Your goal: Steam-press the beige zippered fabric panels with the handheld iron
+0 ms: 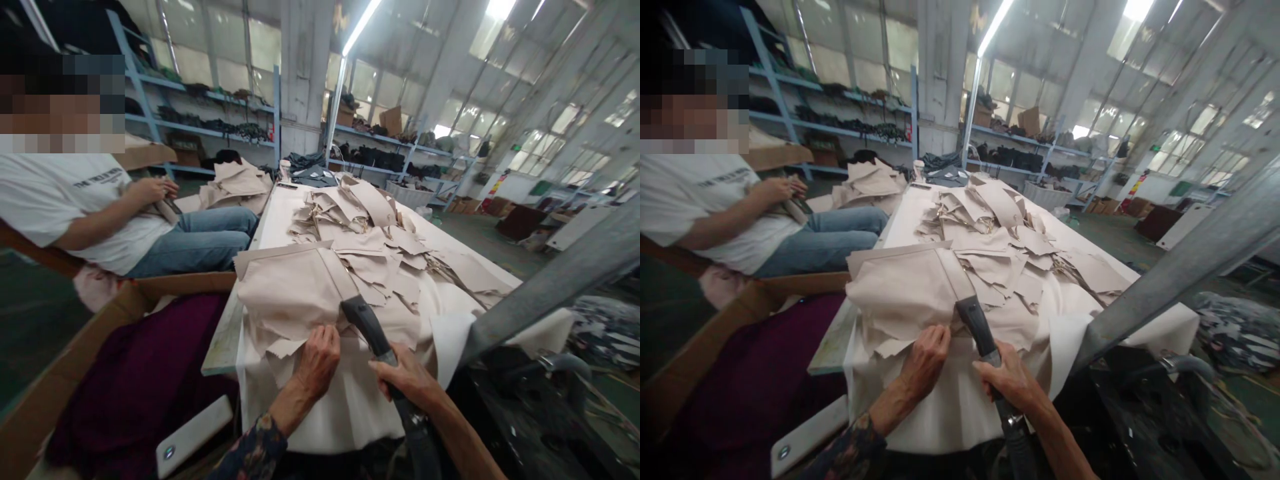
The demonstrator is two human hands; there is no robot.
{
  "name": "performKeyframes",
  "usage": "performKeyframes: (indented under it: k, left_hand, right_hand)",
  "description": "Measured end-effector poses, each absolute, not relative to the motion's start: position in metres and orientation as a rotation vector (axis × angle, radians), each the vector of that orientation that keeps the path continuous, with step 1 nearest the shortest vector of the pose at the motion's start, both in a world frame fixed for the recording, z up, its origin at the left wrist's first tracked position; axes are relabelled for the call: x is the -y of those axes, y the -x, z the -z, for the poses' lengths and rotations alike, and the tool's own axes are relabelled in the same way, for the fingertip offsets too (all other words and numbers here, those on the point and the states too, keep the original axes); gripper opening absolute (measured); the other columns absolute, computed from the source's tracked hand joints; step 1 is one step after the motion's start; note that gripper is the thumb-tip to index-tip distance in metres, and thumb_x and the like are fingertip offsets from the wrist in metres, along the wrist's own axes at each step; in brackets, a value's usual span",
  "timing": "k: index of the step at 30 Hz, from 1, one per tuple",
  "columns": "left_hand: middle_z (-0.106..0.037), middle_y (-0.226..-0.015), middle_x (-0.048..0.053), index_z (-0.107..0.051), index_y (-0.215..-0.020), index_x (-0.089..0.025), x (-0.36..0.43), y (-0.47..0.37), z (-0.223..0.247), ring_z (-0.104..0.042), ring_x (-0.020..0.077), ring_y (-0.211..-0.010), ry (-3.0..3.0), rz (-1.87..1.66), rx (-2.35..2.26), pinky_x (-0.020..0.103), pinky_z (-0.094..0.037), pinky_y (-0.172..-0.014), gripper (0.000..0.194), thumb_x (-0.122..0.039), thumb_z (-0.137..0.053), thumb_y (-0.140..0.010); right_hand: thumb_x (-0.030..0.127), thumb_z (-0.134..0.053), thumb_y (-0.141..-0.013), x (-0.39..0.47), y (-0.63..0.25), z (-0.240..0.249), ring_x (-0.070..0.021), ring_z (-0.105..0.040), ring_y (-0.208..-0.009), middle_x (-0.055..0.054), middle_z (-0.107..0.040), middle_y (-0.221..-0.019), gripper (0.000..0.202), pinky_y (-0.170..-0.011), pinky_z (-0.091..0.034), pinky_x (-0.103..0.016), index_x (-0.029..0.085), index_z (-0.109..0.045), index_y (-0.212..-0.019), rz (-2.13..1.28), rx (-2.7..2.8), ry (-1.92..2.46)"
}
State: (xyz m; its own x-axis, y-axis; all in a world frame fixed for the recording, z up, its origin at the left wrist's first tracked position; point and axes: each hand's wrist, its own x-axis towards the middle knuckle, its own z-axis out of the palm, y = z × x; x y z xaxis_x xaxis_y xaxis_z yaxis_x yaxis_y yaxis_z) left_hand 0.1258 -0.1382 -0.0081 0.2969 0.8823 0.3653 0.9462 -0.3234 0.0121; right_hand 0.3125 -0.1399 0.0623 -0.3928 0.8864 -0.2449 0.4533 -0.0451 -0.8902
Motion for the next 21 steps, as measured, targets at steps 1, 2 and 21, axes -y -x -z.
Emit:
performKeyframes:
  k: [1, 2, 21]
  left_hand:
    - [-0.057, -0.085, 0.010, -0.058, -0.090, -0.011, 0.137, -0.123, 0.001, -0.054, 0.0218, -0.079, 2.402, 0.447, 1.703, 0.033, -0.044, -0.069, 0.018, -0.004, -0.045, -0.080]
    - [-0.058, -0.083, 0.008, -0.058, -0.087, -0.013, 0.135, -0.119, -0.008, -0.055, 0.0203, -0.077, 2.454, 0.445, 1.709, 0.031, -0.044, -0.067, 0.017, -0.005, -0.044, -0.081]
    - [-0.059, -0.067, 0.001, -0.064, -0.076, -0.012, 0.017, -0.011, -0.087, -0.055, 0.0175, -0.069, 2.311, 0.988, 2.127, 0.025, -0.038, -0.062, 0.026, -0.030, -0.046, -0.076]
  right_hand:
    - [0.031, -0.056, -0.077, 0.139, -0.311, -0.059, -0.0090, -0.048, -0.039, 0.004, -0.052, -0.049, 0.017, -0.039, -0.041, -0.019, 0.017, -0.047, -0.073, -1.428, 1.822, 1.420]
    - [0.030, -0.056, -0.077, 0.139, -0.311, -0.055, -0.0088, -0.048, -0.039, 0.004, -0.052, -0.049, 0.017, -0.039, -0.041, -0.019, 0.017, -0.047, -0.072, -1.429, 1.817, 1.421]
    - [0.033, -0.056, -0.074, 0.140, -0.332, -0.036, -0.0087, -0.044, -0.036, 0.006, -0.050, -0.043, 0.020, -0.037, -0.038, -0.019, 0.018, -0.044, -0.077, -1.517, 1.703, 1.398]
